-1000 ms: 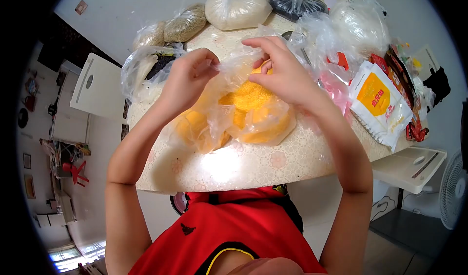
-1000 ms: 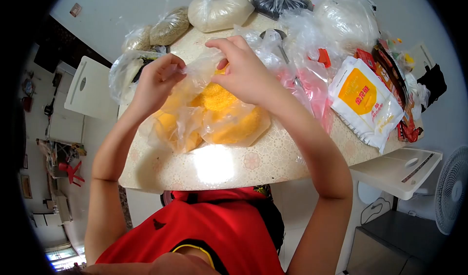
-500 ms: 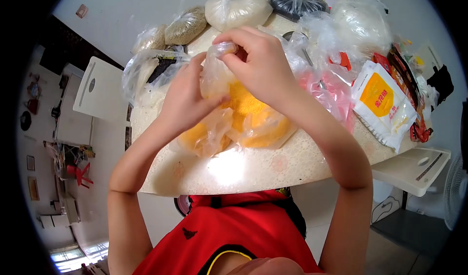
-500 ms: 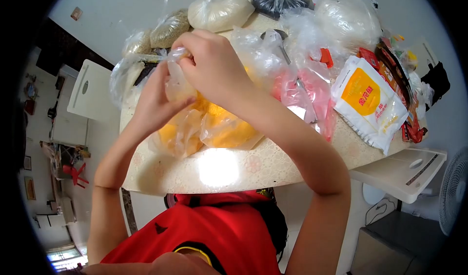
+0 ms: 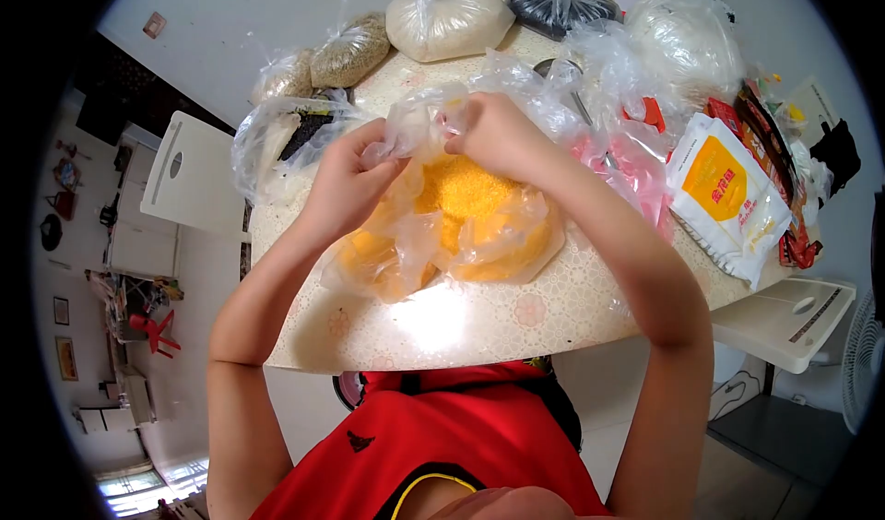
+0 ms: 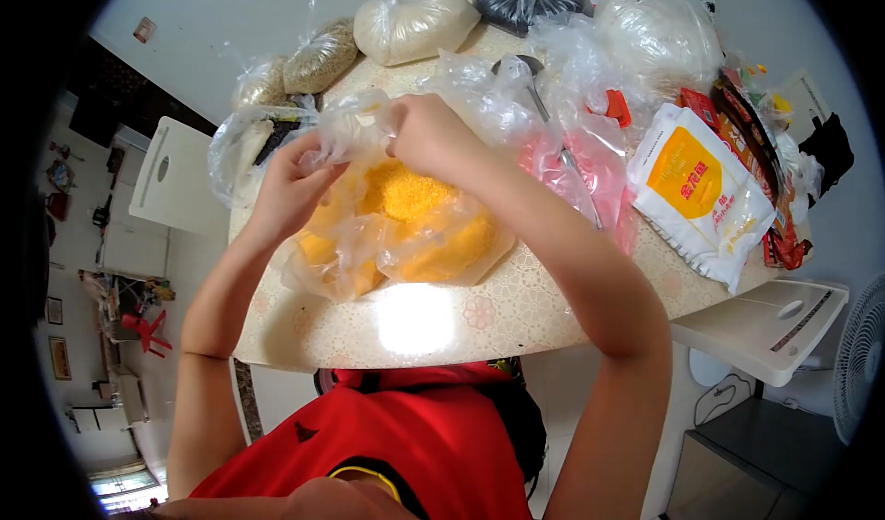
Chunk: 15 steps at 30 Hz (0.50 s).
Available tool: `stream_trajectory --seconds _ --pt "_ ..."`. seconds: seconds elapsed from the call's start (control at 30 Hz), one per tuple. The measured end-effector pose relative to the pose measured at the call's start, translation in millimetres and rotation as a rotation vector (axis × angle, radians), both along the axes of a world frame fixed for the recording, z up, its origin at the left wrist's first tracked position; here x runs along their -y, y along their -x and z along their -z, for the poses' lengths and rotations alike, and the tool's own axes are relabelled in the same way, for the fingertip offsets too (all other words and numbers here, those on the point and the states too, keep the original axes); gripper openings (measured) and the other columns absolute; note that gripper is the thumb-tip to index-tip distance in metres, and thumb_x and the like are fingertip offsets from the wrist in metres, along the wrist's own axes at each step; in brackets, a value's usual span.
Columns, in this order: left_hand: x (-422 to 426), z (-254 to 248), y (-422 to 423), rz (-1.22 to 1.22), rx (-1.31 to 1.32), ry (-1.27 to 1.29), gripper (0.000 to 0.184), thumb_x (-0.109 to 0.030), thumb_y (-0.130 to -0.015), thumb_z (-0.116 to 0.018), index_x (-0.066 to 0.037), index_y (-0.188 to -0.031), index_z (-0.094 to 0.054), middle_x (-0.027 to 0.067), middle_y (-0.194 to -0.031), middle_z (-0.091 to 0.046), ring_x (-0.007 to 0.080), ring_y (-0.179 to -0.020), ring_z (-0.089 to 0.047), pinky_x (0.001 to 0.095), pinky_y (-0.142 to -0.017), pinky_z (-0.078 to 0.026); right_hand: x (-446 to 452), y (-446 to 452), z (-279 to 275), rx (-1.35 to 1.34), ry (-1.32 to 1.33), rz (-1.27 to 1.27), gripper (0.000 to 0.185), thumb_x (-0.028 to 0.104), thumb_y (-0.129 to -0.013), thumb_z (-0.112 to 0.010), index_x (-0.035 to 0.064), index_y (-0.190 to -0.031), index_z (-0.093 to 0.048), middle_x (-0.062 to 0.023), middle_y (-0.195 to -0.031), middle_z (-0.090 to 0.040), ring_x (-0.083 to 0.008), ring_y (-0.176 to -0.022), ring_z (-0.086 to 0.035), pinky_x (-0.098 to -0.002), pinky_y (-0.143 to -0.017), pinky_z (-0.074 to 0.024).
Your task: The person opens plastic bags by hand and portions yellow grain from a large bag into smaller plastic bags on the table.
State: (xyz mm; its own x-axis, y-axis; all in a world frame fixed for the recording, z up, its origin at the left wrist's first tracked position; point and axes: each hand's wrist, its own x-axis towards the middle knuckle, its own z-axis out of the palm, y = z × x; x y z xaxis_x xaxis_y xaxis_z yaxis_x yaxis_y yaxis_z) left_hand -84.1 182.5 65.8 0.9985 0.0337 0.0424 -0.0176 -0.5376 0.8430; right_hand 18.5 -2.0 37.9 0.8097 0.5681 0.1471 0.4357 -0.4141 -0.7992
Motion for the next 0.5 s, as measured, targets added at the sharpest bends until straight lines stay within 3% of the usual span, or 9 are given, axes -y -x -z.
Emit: stream_trajectory --seconds 0.07,0.17,0.27,0.37,0.5 --pt "0 0 -1 -0.009 -0.003 -0.007 0.022 -0.003 -0.091 -0.060 -0.001 -0.112 -0.064 0.0002 -0.086 -0.065 0.0048 -0.069 -0.054 0.0222 -0.060 -0.044 -5 -9 20 -0.094 -0.180 -0.003 0.017 0.008 -0.082 -0.071 -0.0043 -0.091 -0.064 -0.0181 -0.083 -0.066 -0.0255 -0.071 -0.066 -0.0363 -0.068 -0.0527" --pt "-4 7 -2 -0.020 0.031 -0.004 0.023 -0.001 -0.091 -0.058 -0.001 -0.113 -0.064 -0.0003 -0.084 -0.064 0.0054 -0.068 -0.053 0.0221 -0.059 -0.044 0 -18 15 -0.269 -0.208 -0.123 0.012 -0.001 -0.083 -0.065 -0.0042 -0.095 -0.063 -0.0163 -0.082 -0.066 -0.0241 -0.066 -0.066 -0.0348 -0.064 -0.0527" --pt "-6 8 0 -0.021 0.088 -0.056 0.023 0.001 -0.090 -0.058 -0.001 -0.113 -0.063 0.0013 -0.083 -0.064 0.0068 -0.067 -0.054 0.0232 -0.059 -0.044 8 -17 16 0.130 -0.082 -0.130 0.017 0.001 -0.082 -0.065 -0.0037 -0.099 -0.062 -0.0158 -0.088 -0.067 -0.0274 -0.075 -0.067 -0.0362 -0.070 -0.0536" --pt "-7 3 5 0.025 0.121 -0.189 0.025 0.003 -0.089 -0.058 0.000 -0.114 -0.061 0.0057 -0.082 -0.064 0.0086 -0.068 -0.056 0.0241 -0.058 -0.045 14 -15 17 0.368 -0.101 -0.158 0.023 0.007 -0.081 -0.070 -0.0034 -0.100 -0.062 -0.0168 -0.095 -0.067 -0.0324 -0.086 -0.066 -0.0385 -0.076 -0.0529" --pt "1 1 8 0.019 0.258 -0.235 0.030 0.004 -0.087 -0.061 0.001 -0.116 -0.057 0.0120 -0.085 -0.066 0.0143 -0.066 -0.059 0.0249 -0.056 -0.045 15 -12 20 0.380 -0.125 -0.187 0.033 0.019 -0.080 -0.076 -0.0037 -0.099 -0.061 -0.0208 -0.098 -0.066 -0.0368 -0.093 -0.064 -0.0410 -0.080 -0.0514"
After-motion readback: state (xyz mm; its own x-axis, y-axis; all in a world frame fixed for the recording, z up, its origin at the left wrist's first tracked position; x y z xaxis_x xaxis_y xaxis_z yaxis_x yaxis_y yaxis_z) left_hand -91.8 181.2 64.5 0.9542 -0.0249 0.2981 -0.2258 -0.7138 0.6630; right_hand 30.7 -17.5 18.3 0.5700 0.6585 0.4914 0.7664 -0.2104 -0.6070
